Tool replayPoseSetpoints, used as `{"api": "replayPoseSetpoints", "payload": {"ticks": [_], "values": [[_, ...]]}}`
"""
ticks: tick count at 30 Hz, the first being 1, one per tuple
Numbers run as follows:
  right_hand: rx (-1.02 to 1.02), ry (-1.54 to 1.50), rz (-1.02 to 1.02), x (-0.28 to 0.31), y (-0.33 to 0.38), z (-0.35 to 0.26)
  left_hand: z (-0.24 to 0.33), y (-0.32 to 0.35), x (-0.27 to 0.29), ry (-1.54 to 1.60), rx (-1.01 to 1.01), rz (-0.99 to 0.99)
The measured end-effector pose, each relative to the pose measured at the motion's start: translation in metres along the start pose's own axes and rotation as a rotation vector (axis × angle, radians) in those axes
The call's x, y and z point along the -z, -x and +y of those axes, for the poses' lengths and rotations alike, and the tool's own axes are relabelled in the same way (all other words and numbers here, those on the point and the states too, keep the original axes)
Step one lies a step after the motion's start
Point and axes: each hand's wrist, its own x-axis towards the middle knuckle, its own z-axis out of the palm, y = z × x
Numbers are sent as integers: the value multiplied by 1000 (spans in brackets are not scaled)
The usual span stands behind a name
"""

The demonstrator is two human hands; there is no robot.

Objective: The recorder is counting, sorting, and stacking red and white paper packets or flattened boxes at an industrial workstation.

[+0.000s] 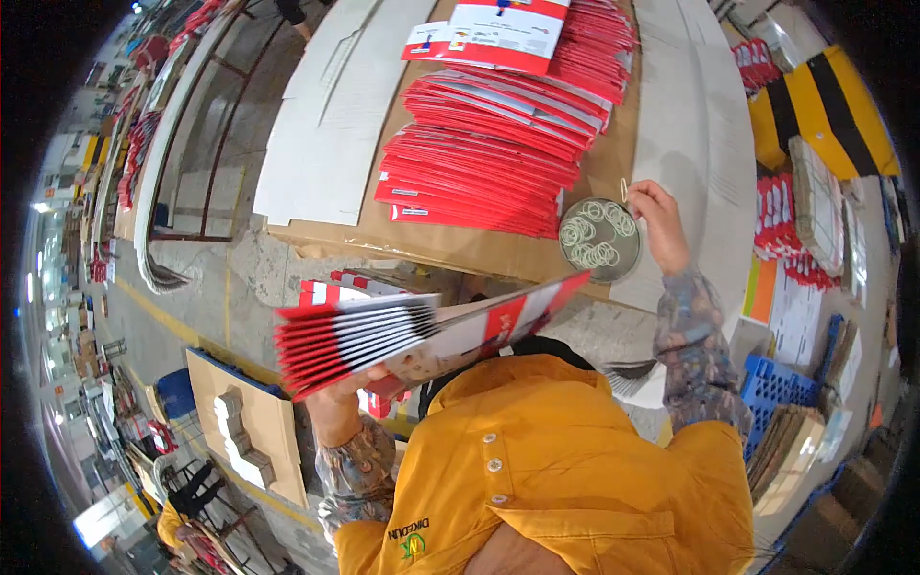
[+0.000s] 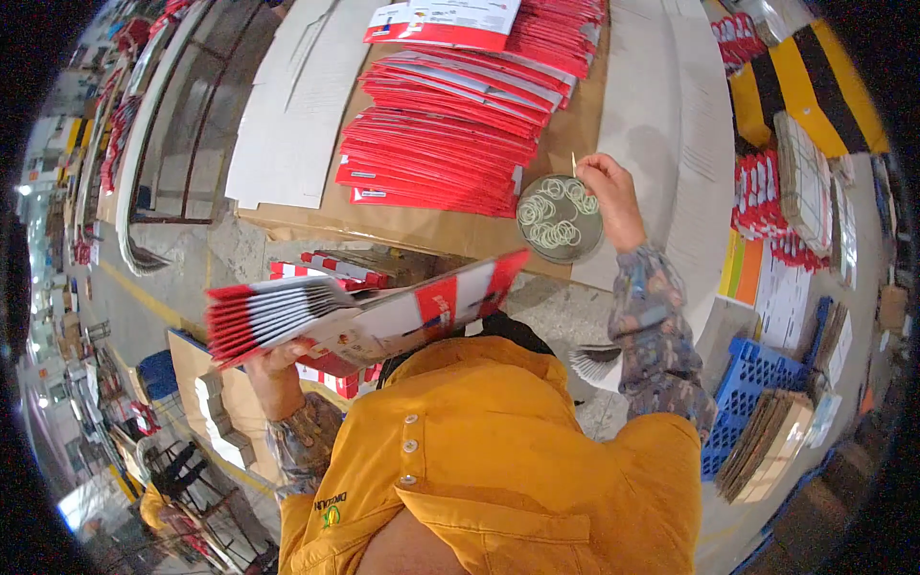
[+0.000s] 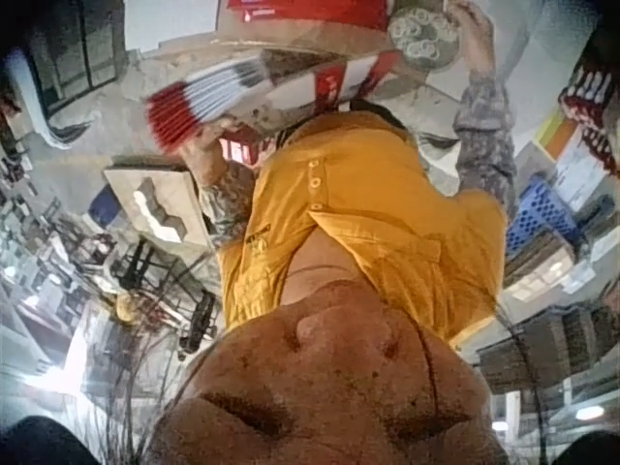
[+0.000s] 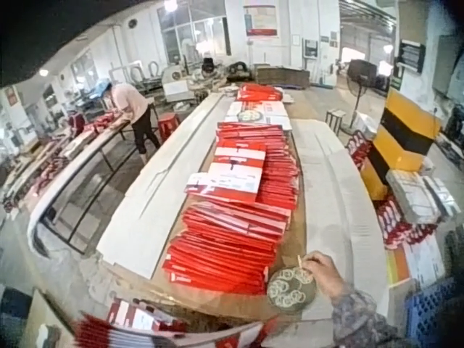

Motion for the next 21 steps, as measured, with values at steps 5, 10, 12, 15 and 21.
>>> {"api": "replayPoseSetpoints", "payload": {"ticks": [5, 10, 12, 15, 21], "values": [[19, -246, -473, -71, 28, -108, 33, -21, -53, -84, -235, -442], [106, -5, -915, -142, 52, -164, 50, -30, -71, -57, -349, -699], [89, 12, -978, -153, 56, -168, 49, -28, -75, 50, -257, -710], [26, -67, -996, -168, 56, -149, 47, -21, -69, 91, -122, -680], [-144, -357, -925, -184, 64, -144, 43, -9, -65, 198, -97, -679]]}}
